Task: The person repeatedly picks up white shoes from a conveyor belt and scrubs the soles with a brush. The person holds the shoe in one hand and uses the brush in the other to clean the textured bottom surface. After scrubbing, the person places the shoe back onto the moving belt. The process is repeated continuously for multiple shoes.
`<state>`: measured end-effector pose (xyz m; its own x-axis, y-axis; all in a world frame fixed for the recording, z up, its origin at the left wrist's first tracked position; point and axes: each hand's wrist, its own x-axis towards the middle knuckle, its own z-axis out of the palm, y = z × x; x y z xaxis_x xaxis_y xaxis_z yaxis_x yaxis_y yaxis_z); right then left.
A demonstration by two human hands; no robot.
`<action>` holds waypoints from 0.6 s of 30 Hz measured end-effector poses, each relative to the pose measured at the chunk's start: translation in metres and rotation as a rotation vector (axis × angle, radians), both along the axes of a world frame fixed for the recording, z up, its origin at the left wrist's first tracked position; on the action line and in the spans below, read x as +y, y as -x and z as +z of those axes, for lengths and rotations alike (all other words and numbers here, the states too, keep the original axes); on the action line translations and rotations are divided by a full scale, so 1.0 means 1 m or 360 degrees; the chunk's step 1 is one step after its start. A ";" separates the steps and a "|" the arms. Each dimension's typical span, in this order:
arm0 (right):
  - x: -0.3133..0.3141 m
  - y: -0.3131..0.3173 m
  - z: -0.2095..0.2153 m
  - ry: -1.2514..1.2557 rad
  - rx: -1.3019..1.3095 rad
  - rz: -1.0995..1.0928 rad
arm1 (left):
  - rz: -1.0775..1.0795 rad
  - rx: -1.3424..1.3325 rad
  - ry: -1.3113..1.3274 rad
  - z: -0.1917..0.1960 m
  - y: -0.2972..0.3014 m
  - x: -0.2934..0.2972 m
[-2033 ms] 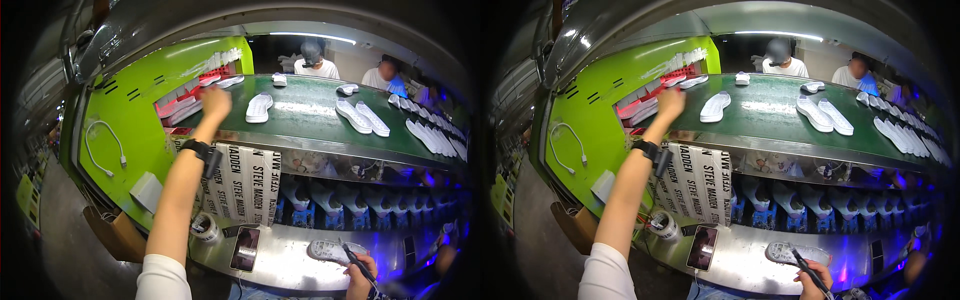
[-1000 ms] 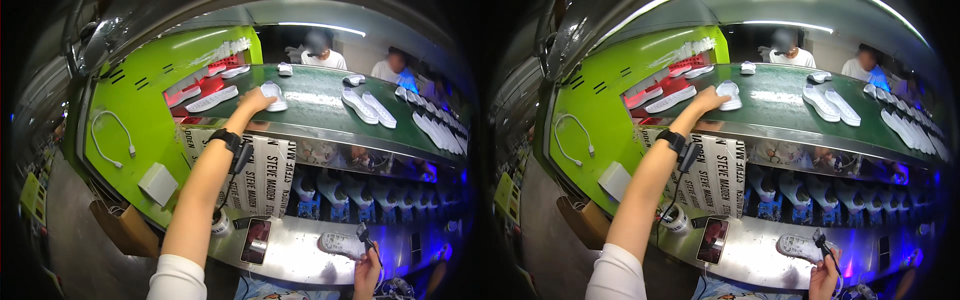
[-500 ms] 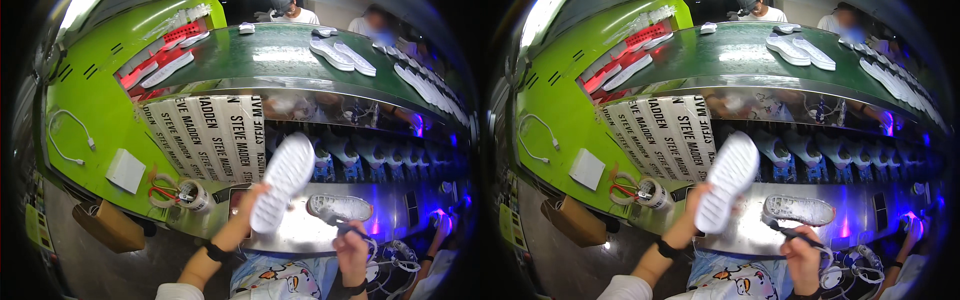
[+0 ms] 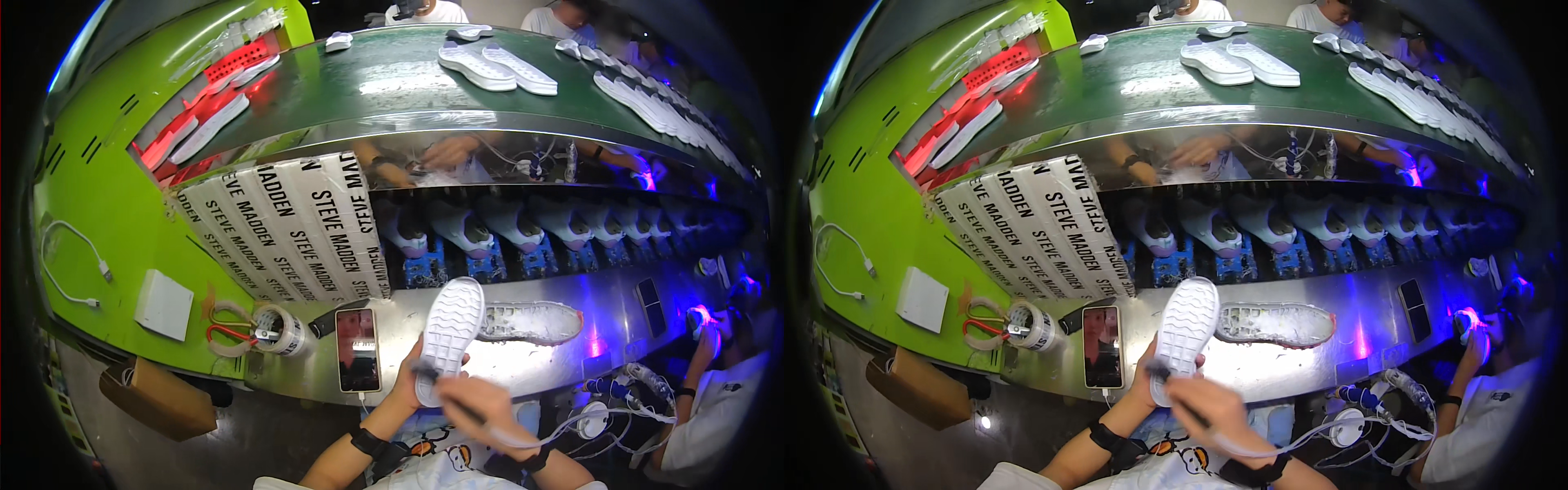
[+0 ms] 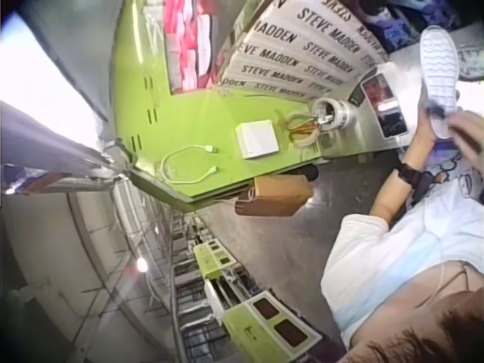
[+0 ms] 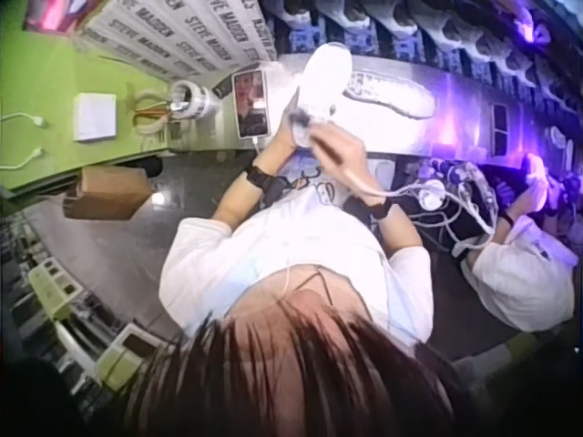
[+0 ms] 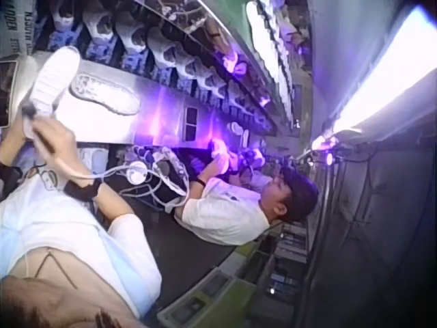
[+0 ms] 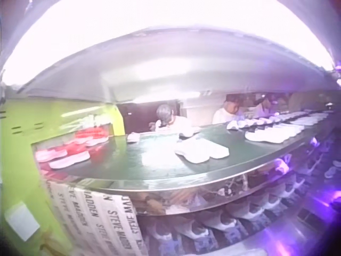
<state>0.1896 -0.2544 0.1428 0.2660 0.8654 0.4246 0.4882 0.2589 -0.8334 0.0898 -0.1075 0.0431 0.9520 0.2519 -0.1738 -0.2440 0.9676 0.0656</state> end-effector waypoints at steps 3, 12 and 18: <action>0.001 -0.002 -0.002 0.0057 0.0160 0.0163 | 0.0004 -0.0286 -0.0139 -0.008 -0.001 0.010; 0.000 -0.036 0.014 0.0546 0.0511 0.0523 | -0.0560 0.0516 -0.0904 0.039 -0.022 0.031; -0.005 -0.051 0.034 0.0200 -0.0378 0.0686 | -0.1501 0.0542 -0.0960 0.055 -0.039 0.041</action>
<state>0.2405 -0.2591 0.1764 -0.2181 0.9235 0.3156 0.5390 0.3836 -0.7499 0.1284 -0.0665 0.0985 0.7332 -0.4009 -0.5493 0.6728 0.5454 0.4999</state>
